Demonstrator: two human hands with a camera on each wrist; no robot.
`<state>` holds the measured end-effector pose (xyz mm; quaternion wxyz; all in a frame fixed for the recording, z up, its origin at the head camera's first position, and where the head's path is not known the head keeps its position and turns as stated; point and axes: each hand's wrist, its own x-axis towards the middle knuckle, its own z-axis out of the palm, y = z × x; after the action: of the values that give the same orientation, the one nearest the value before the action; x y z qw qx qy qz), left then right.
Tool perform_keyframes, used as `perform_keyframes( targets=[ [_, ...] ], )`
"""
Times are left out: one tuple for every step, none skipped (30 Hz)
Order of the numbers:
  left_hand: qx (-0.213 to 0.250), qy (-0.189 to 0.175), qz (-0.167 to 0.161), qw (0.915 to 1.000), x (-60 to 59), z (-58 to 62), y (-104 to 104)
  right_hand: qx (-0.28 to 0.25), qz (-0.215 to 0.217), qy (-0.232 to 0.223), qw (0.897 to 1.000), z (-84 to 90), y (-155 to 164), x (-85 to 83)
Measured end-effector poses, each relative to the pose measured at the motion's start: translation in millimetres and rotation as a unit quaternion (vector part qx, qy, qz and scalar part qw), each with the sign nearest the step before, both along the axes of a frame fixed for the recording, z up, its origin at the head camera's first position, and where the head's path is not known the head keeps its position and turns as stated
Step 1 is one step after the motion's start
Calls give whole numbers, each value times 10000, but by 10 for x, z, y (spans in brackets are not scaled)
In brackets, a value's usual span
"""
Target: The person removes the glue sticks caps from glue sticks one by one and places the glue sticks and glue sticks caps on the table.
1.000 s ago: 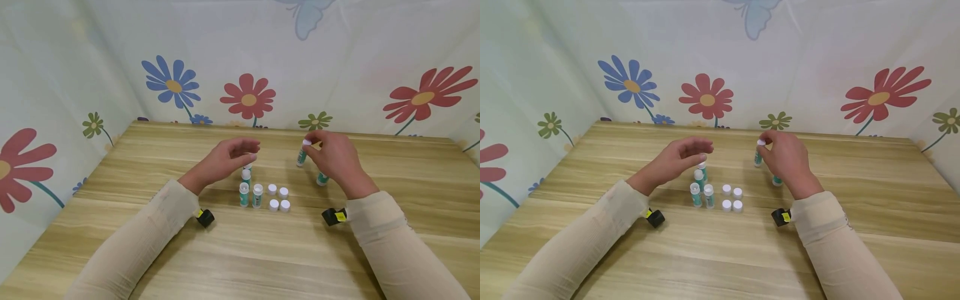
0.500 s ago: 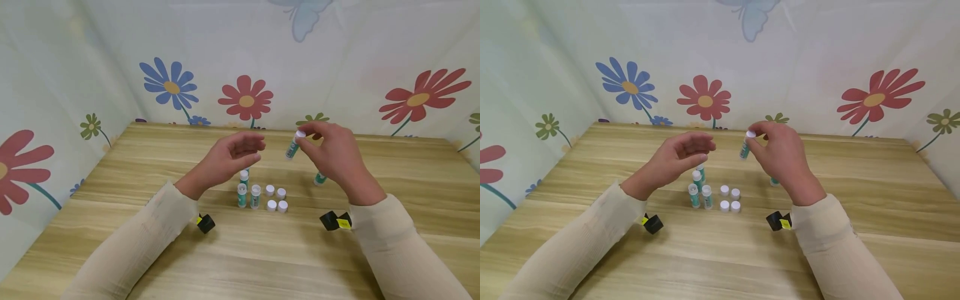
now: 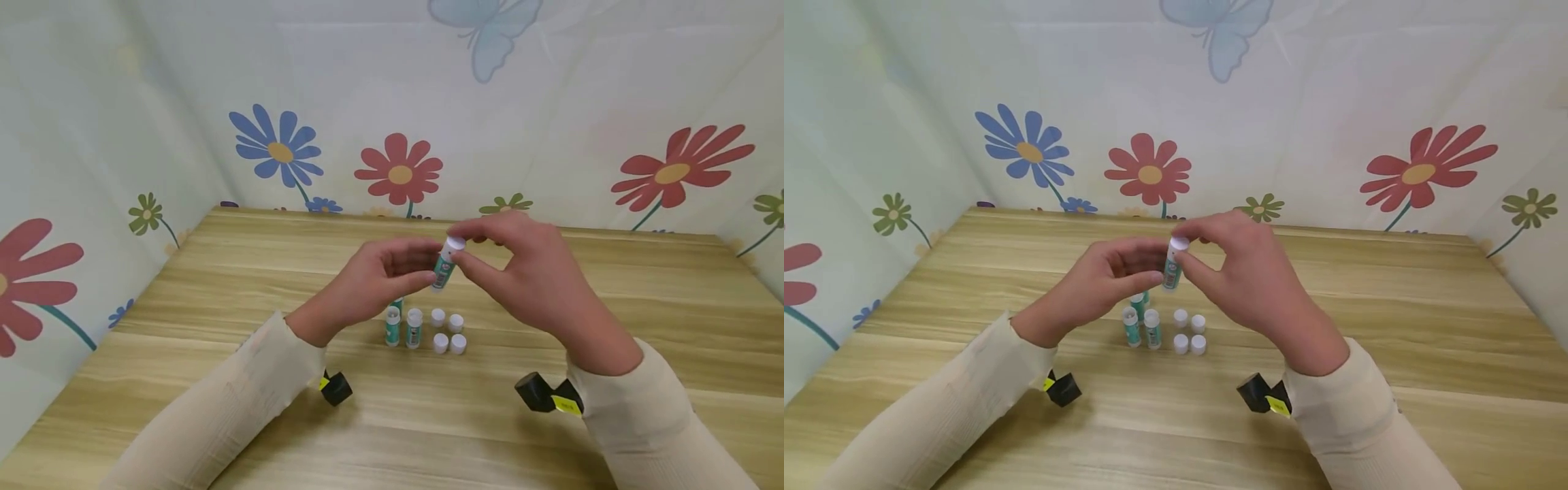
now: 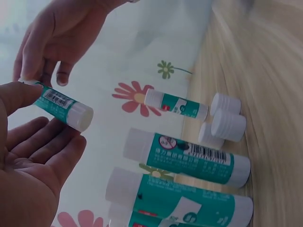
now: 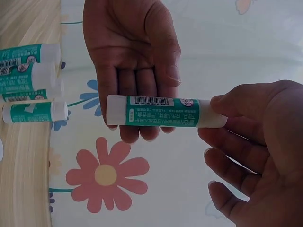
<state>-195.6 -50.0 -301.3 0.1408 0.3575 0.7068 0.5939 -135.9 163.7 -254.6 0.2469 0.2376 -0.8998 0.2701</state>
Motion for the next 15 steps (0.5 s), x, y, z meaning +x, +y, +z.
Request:
perform_keyframes(
  targets=[
    [9, 28, -51, 10000, 9, -3, 5, 9, 83, 34, 10000, 2, -4, 10],
    [5, 57, -91, 9999, 19, -3, 10, 20, 147, 39, 9999, 1, -6, 20],
    [-12, 87, -121, 9999, 26, -7, 14, 13, 222, 32, 9997, 1, -10, 28],
    [-27, 123, -156, 9998, 33, -12, 18, 27, 278, 11, 9996, 1, -13, 35],
    [-51, 173, -178, 9997, 41, -15, 20, 44, 332, -12, 9994, -1, -15, 41],
    [-69, 213, -194, 9996, 49, -17, 22, 67, 377, -37, 9993, -4, -16, 46],
    [-79, 245, -210, 9994, 55, -20, 23, 86, 415, -62, 9991, -10, -17, 49],
    [-85, 274, -213, 9994, 62, -20, 23, 86, 452, -90, 9989, -16, -20, 50],
    [-83, 292, -214, 9993, 66, -23, 23, 88, 492, -110, 9987, -20, -23, 49],
    [-76, 311, -214, 9993, 70, -24, 23, 99, 513, -130, 9986, -25, -24, 48],
    [-69, 316, -196, 9993, 75, -24, 23, 92, 529, -163, 9984, -29, -24, 46],
    [-51, 305, -182, 9994, 78, -27, 24, 72, 527, -220, 9983, -32, -23, 45],
    [-45, 291, -153, 9994, 81, -32, 25, 31, 512, -308, 9982, -34, -19, 44],
    [-38, 271, -114, 9996, 84, -36, 26, -20, 477, -420, 9980, -37, -14, 44],
    [-31, 242, -73, 9997, 89, -41, 29, -82, 439, -551, 9975, -38, -8, 45]
  ],
)
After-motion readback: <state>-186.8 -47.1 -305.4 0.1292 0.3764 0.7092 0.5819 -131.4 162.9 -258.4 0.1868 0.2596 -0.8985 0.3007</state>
